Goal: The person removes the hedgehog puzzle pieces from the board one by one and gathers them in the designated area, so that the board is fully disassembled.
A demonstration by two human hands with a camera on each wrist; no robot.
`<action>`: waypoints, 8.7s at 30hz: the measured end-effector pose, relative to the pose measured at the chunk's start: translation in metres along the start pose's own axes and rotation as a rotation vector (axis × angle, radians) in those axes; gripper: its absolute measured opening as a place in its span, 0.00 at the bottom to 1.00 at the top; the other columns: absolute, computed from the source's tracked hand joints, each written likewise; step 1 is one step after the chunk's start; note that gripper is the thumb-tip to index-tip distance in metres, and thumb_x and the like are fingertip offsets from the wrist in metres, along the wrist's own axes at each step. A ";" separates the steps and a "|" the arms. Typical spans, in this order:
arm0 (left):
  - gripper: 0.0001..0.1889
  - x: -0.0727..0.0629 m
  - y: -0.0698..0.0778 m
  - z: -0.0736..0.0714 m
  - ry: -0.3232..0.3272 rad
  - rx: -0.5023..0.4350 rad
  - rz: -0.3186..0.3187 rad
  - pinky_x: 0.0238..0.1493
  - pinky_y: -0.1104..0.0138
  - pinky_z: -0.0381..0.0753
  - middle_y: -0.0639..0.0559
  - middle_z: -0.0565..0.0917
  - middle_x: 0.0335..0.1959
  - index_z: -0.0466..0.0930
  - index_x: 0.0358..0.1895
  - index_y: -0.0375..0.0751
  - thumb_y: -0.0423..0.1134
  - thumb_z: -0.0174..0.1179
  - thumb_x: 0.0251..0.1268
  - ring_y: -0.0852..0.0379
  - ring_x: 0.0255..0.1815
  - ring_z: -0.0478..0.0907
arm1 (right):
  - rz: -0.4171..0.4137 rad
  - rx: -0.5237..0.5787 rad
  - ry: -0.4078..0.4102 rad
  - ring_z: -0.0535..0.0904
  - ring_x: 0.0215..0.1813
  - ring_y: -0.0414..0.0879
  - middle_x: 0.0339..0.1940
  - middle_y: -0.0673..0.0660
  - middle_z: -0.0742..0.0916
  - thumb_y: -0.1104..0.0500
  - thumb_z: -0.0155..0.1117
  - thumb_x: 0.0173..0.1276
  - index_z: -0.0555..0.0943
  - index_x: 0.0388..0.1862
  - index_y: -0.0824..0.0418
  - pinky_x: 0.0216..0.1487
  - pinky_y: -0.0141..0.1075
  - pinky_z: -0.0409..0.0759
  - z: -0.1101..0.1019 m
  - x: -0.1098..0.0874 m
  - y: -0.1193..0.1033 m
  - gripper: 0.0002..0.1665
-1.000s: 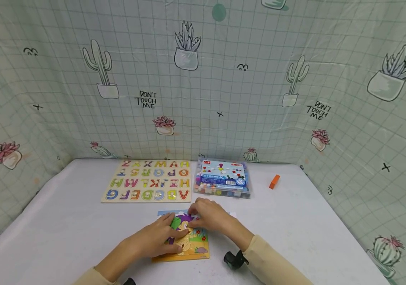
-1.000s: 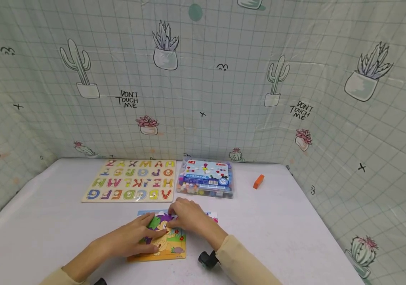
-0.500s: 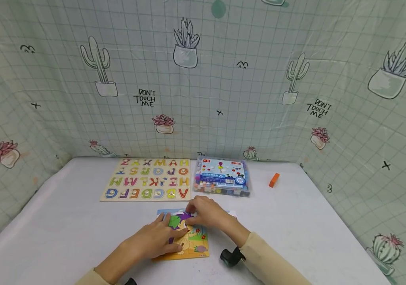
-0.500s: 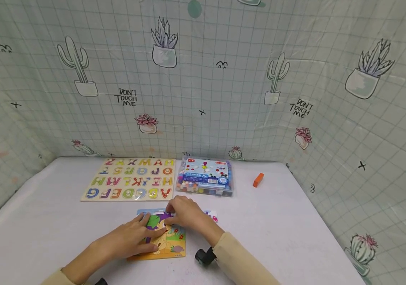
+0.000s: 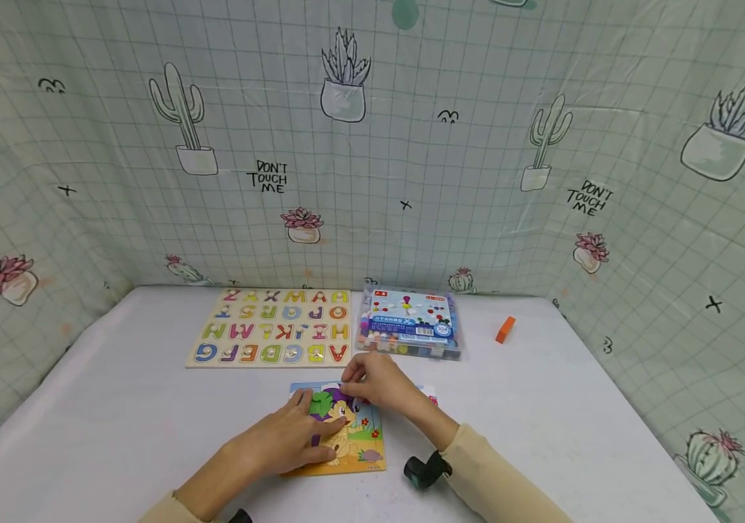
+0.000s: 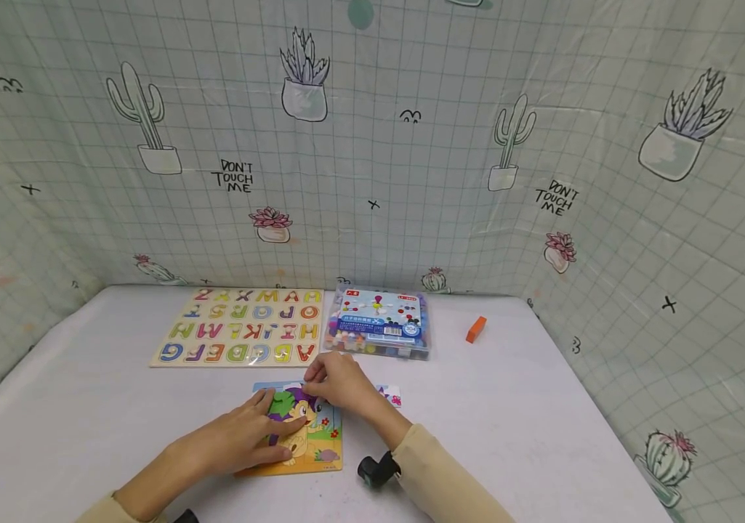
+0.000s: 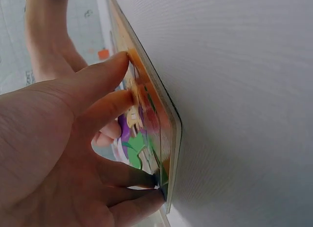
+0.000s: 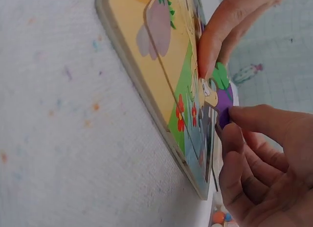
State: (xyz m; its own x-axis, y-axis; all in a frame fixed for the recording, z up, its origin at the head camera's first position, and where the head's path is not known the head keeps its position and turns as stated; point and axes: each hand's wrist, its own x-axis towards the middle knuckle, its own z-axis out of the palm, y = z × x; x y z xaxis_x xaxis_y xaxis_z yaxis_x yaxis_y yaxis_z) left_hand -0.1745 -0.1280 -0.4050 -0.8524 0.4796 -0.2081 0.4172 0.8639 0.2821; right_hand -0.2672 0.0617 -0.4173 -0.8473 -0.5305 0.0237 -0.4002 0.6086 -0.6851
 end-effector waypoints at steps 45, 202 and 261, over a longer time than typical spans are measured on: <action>0.25 -0.001 -0.001 -0.001 0.029 0.041 0.020 0.54 0.35 0.76 0.25 0.66 0.69 0.76 0.65 0.65 0.59 0.60 0.65 0.28 0.71 0.63 | 0.189 0.154 -0.184 0.75 0.31 0.43 0.30 0.52 0.81 0.55 0.58 0.74 0.81 0.45 0.66 0.32 0.31 0.74 -0.102 -0.074 0.092 0.14; 0.21 -0.013 0.014 0.014 0.144 0.258 0.170 0.58 0.53 0.80 0.42 0.74 0.68 0.77 0.63 0.41 0.45 0.57 0.72 0.45 0.68 0.71 | 0.021 0.402 -0.141 0.87 0.28 0.48 0.31 0.65 0.90 0.60 0.66 0.68 0.84 0.46 0.66 0.34 0.40 0.87 0.009 0.018 -0.010 0.12; 0.22 -0.012 0.017 0.013 0.165 0.242 0.170 0.57 0.53 0.81 0.42 0.72 0.70 0.76 0.65 0.41 0.46 0.56 0.72 0.46 0.67 0.72 | 0.162 0.023 0.006 0.77 0.19 0.40 0.18 0.53 0.84 0.61 0.67 0.66 0.87 0.37 0.64 0.21 0.30 0.76 -0.072 -0.060 0.075 0.06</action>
State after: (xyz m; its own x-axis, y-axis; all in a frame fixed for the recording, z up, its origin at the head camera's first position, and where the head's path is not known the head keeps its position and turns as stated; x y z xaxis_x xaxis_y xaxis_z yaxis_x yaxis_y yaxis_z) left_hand -0.1525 -0.1169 -0.4099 -0.7954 0.6058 -0.0175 0.6037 0.7946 0.0647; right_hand -0.2715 0.1814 -0.4180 -0.9023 -0.4229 -0.0845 -0.2499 0.6724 -0.6968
